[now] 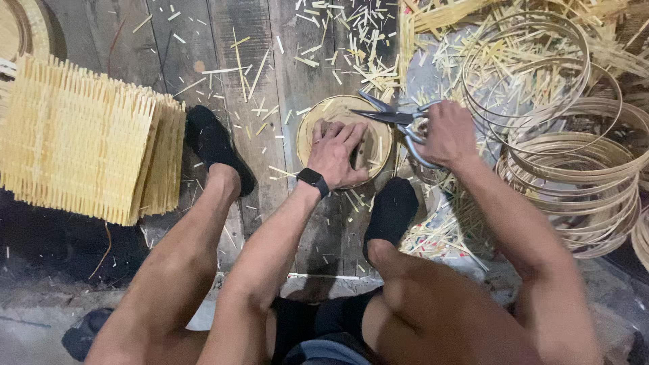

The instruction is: The person sits on the floor and repeatedly trims the edges of woven bamboo mats using shears. They place a circular bamboo frame over the mat, cut the excess material flush with the frame, and then move the finished piece aside.

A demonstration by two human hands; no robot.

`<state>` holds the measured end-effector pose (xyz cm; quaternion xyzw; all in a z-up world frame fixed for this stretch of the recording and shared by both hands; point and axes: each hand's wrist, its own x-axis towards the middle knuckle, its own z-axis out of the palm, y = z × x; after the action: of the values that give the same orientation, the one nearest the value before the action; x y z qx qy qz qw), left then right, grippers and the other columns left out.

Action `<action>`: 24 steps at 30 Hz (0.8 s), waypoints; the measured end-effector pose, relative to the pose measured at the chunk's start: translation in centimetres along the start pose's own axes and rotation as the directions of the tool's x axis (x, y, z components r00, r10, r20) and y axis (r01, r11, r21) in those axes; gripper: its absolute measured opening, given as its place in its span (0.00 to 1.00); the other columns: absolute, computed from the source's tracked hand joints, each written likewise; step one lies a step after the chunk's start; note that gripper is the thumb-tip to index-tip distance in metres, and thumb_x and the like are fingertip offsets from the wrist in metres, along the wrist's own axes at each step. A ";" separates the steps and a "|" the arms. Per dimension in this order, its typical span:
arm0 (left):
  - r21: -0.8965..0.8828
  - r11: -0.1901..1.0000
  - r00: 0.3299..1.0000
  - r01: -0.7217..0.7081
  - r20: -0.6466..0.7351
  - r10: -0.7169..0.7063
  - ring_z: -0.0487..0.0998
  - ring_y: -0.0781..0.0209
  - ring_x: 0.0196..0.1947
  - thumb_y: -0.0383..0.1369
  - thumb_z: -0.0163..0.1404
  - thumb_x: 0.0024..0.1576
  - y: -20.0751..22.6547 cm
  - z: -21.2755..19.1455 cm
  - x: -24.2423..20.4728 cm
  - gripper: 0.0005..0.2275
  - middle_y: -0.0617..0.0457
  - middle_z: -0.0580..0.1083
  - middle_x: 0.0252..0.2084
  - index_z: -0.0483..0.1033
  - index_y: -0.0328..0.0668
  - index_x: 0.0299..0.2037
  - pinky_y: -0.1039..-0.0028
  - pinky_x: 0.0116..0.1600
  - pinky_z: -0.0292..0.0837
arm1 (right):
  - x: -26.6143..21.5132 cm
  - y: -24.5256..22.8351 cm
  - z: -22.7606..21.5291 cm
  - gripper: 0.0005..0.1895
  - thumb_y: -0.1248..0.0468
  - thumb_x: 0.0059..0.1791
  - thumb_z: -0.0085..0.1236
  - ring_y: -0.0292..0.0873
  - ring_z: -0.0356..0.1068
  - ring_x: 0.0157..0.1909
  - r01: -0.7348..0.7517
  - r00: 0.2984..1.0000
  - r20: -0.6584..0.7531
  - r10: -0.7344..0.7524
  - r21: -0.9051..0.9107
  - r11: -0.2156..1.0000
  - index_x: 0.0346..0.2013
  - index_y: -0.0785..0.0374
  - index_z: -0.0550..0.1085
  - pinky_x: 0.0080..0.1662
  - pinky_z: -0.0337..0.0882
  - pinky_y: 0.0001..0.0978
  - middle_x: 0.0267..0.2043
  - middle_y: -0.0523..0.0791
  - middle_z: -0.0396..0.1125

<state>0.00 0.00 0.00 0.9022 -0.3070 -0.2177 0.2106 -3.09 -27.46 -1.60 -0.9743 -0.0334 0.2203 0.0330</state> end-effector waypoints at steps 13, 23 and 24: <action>-0.167 0.981 0.981 -0.101 -0.181 0.070 0.69 0.45 0.63 0.49 0.61 0.49 -3.0 1.2 0.9 0.35 0.43 0.70 0.64 0.64 0.50 0.67 0.42 0.70 0.51 | 3.0 6.8 8.5 0.34 0.39 0.46 0.64 0.55 0.71 0.41 -0.472 0.869 0.014 0.494 0.315 0.823 0.45 0.69 0.75 0.46 0.72 0.51 0.42 0.55 0.70; -0.458 0.813 0.933 0.360 0.174 -0.315 0.85 0.53 0.39 0.39 0.57 0.52 -11.4 2.2 9.4 0.13 0.45 0.82 0.40 0.83 0.46 0.45 0.66 0.48 0.78 | 1.7 -0.7 8.7 0.24 0.50 0.49 0.66 0.43 0.72 0.48 -0.281 0.948 0.157 0.278 0.823 0.494 0.51 0.64 0.76 0.50 0.71 0.36 0.49 0.52 0.72; -0.432 0.829 0.935 0.355 0.175 -0.309 0.85 0.52 0.38 0.40 0.58 0.51 -11.3 2.7 10.0 0.13 0.45 0.82 0.39 0.84 0.46 0.43 0.66 0.47 0.78 | 1.9 -1.3 8.5 0.21 0.53 0.48 0.65 0.38 0.73 0.46 -0.303 0.949 0.245 0.197 0.879 0.368 0.51 0.61 0.76 0.48 0.72 0.31 0.48 0.48 0.73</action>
<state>10.95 1.04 -10.62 0.8549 -0.0955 -0.3607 0.3605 -5.07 -25.63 -10.00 -0.7808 0.2376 0.2528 0.5196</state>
